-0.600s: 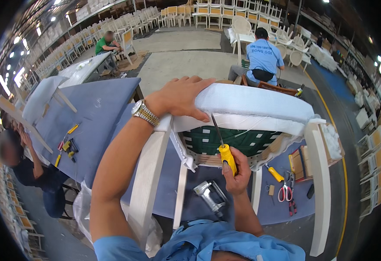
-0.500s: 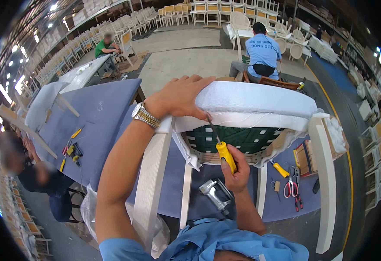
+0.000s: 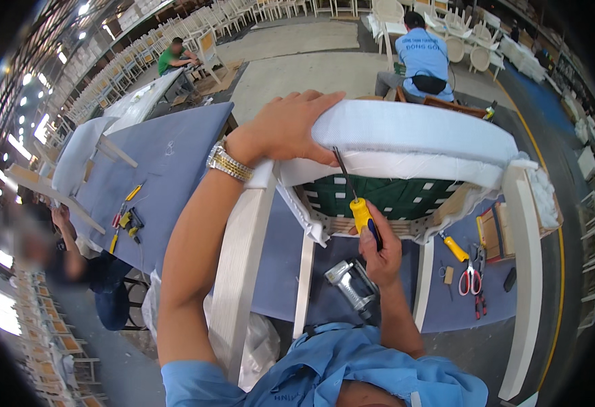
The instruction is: The person staples white fabric onto a chair seat frame using a staple gun, then trims excess fabric with a utility knife. The person rotates the chair to access different edges and continues securing and trimming the fabric.
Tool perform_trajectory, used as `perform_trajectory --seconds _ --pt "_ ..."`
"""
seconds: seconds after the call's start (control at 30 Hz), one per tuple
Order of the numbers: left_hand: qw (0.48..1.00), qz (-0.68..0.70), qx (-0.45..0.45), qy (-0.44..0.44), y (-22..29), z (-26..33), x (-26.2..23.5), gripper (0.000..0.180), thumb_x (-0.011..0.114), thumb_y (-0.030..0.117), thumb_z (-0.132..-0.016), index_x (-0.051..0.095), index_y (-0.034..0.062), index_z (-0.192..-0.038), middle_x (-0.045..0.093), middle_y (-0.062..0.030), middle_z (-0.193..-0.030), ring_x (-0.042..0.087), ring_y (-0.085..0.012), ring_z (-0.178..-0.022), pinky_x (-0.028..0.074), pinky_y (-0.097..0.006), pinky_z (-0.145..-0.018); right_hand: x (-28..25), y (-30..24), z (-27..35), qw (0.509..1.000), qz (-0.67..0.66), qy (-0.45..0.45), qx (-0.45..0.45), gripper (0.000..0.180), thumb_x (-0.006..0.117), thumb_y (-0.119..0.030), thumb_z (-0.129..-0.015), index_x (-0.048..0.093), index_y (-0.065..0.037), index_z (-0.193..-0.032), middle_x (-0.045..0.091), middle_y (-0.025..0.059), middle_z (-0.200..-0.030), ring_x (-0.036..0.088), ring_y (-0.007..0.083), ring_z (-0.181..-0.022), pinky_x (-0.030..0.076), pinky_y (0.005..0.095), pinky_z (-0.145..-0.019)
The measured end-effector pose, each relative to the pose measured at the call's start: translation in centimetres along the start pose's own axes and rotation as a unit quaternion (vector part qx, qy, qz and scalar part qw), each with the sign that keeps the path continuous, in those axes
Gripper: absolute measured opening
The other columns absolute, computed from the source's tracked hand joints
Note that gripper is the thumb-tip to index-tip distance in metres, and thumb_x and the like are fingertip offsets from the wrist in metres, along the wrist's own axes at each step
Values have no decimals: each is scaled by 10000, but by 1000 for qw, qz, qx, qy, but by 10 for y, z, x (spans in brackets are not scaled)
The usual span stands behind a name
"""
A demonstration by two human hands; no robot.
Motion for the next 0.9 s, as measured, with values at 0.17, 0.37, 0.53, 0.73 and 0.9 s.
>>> perform_trajectory --seconds 0.17,0.37,0.53,0.73,0.9 --pt "1000 16 -8 -14 3 5 -4 1043 838 441 -684 360 128 -1556 515 -231 -1423 509 -410 -1290 408 -455 -1089 1 -20 0 997 76 -5 -14 442 557 -187 -1026 529 21 -1416 674 243 -1238 724 300 -1011 547 368 -897" --pt "999 16 -16 -26 5 -1 -3 1043 842 379 -674 353 130 -1561 505 -212 -1444 494 -380 -1318 386 -436 -1117 -6 -22 1 991 122 1 -48 458 532 -193 -1036 511 19 -1440 718 219 -1102 738 207 -840 561 310 -770" --pt "1000 20 -3 -24 6 -4 -4 1048 838 407 -661 366 117 -1551 513 -210 -1440 504 -385 -1306 397 -440 -1106 -7 -30 0 990 130 13 -45 447 555 -183 -1021 529 28 -1415 690 247 -1179 729 294 -955 556 353 -844" --pt "1000 -4 -4 -21 7 1 -2 1051 826 372 -664 343 111 -1559 510 -225 -1425 501 -421 -1286 385 -456 -1106 -1 -33 -6 974 174 60 -129 442 623 -131 -970 567 19 -1382 712 216 -991 720 323 -839 558 362 -778" --pt "999 -39 4 0 9 2 0 1023 806 401 -695 334 132 -1562 516 -223 -1409 512 -426 -1260 388 -511 -1079 8 12 -13 1000 9 9 16 428 616 -165 -995 573 -17 -1394 709 114 -932 667 139 -823 525 287 -730"
Point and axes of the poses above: each hand's wrist, its own z-axis away from the middle knuckle, its own x-axis out of the palm, y = z × x, the point moved 4 cm from there along -z, towards the middle knuckle
